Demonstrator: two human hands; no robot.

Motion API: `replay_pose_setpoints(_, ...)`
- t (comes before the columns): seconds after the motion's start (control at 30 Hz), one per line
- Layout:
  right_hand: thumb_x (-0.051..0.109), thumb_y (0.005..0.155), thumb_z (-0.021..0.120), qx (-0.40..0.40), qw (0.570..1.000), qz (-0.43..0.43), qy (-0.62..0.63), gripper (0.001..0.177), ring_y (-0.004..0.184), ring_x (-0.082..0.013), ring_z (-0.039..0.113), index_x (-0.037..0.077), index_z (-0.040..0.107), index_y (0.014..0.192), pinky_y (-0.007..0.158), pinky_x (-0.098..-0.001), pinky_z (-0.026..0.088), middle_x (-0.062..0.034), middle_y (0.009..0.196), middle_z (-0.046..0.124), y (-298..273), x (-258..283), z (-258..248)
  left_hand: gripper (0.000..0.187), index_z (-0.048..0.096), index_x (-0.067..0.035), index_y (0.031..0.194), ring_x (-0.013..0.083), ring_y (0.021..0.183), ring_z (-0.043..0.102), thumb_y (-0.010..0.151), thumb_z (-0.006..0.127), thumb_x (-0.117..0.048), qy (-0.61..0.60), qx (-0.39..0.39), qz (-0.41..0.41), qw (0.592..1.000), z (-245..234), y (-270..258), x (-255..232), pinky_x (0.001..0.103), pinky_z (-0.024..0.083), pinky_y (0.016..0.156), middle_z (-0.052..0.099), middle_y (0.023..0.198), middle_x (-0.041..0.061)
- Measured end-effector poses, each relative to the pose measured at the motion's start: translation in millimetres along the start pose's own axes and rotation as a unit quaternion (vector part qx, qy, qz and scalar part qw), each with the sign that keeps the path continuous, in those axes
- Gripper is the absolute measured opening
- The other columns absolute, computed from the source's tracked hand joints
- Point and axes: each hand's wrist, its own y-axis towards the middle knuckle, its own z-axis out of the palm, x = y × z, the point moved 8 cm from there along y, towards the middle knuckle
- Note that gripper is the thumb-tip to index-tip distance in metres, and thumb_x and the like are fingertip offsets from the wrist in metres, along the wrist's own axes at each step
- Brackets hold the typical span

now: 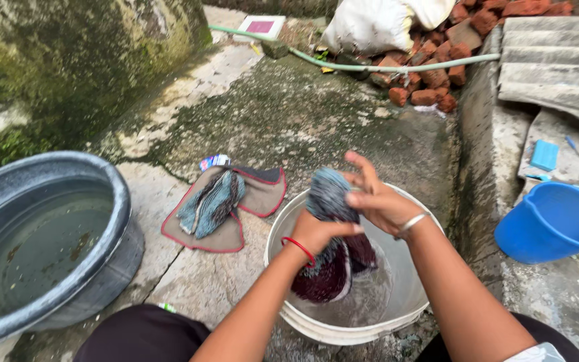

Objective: The person washes mats in a bucket of water by hand, wrings them out, dumps the dirty water into a drain, and refills the bucket using a mug.

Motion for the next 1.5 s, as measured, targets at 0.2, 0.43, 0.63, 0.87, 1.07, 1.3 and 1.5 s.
replay_pose_setpoints(0.2,0.036,0.062,0.094,0.083,0.977,0.124,0.153,0.107,0.123,-0.0231,0.061,0.006,0.044,0.151,0.106,-0.0386,0.047,-0.008,0.138,0.063,-11,-76,-1,0.033,0.074,0.002,0.092,0.0173,0.081,0.071,0.068,0.091,-0.013,-0.121,0.038,-0.021,0.992,-2,24,-51,0.034,0.06,0.078,0.075,0.092,0.007)
replay_pose_setpoints(0.43,0.013,0.069,0.092,0.033,0.982,0.14,0.12,0.067,0.104,-0.0193,0.068,0.003,0.063,0.128,0.096,-0.0377,0.055,-0.0102,0.112,0.07,-15,-71,12,0.037,0.072,-0.004,0.095,0.0142,0.079,0.069,0.065,0.091,-0.014,-0.105,0.002,-0.029,0.994,8,30,-62,0.032,0.059,0.074,0.073,0.091,0.003)
replay_pose_setpoints(0.63,0.009,0.066,0.086,-0.006,0.996,0.078,0.045,0.05,0.099,-0.0163,0.072,0.002,0.07,0.114,0.092,-0.0343,0.057,-0.0067,0.106,0.076,-14,-40,32,0.041,0.072,-0.003,0.098,0.0125,0.083,0.069,0.064,0.091,-0.016,-0.051,0.0,0.016,0.999,10,44,-44,0.032,0.059,0.078,0.073,0.095,0.001)
replay_pose_setpoints(0.87,0.014,0.067,0.085,-0.182,0.973,-0.083,-0.113,0.048,0.097,-0.0154,0.07,0.002,0.069,0.109,0.082,-0.034,0.057,-0.0076,0.107,0.075,-4,-37,8,0.04,0.076,-0.002,0.09,0.0165,0.081,0.076,0.057,0.088,-0.021,0.12,-0.076,-0.012,0.99,8,61,-34,0.033,0.061,0.077,0.079,0.091,0.008)
replay_pose_setpoints(1.07,0.021,0.075,0.082,-0.248,0.944,-0.103,-0.19,0.035,0.092,-0.0154,0.072,0.002,0.072,0.103,0.078,-0.0338,0.057,-0.0092,0.099,0.079,-19,-28,9,0.043,0.072,-0.002,0.09,0.022,0.079,0.077,0.054,0.083,-0.024,0.202,-0.095,0.009,0.975,17,58,-52,0.036,0.06,0.077,0.078,0.085,0.012)
replay_pose_setpoints(1.3,0.017,0.075,0.078,-0.262,0.944,-0.074,-0.188,0.03,0.089,-0.0154,0.074,0.0,0.074,0.099,0.076,-0.0345,0.057,-0.0097,0.094,0.08,-20,-38,6,0.042,0.071,-0.002,0.087,0.0224,0.075,0.076,0.053,0.084,-0.022,0.217,-0.103,-0.021,0.97,16,60,-36,0.037,0.06,0.075,0.076,0.081,0.01)
replay_pose_setpoints(1.5,0.018,0.073,0.08,-0.2,0.957,-0.162,-0.137,0.036,0.089,-0.0148,0.07,0.0,0.069,0.102,0.077,-0.0334,0.057,-0.005,0.097,0.075,-6,-22,-2,0.097,0.038,-0.005,0.14,0.0198,0.116,0.066,0.064,0.094,-0.025,-0.063,-0.012,-0.063,0.996,9,63,-5,0.036,0.054,0.101,0.065,0.128,0.008)
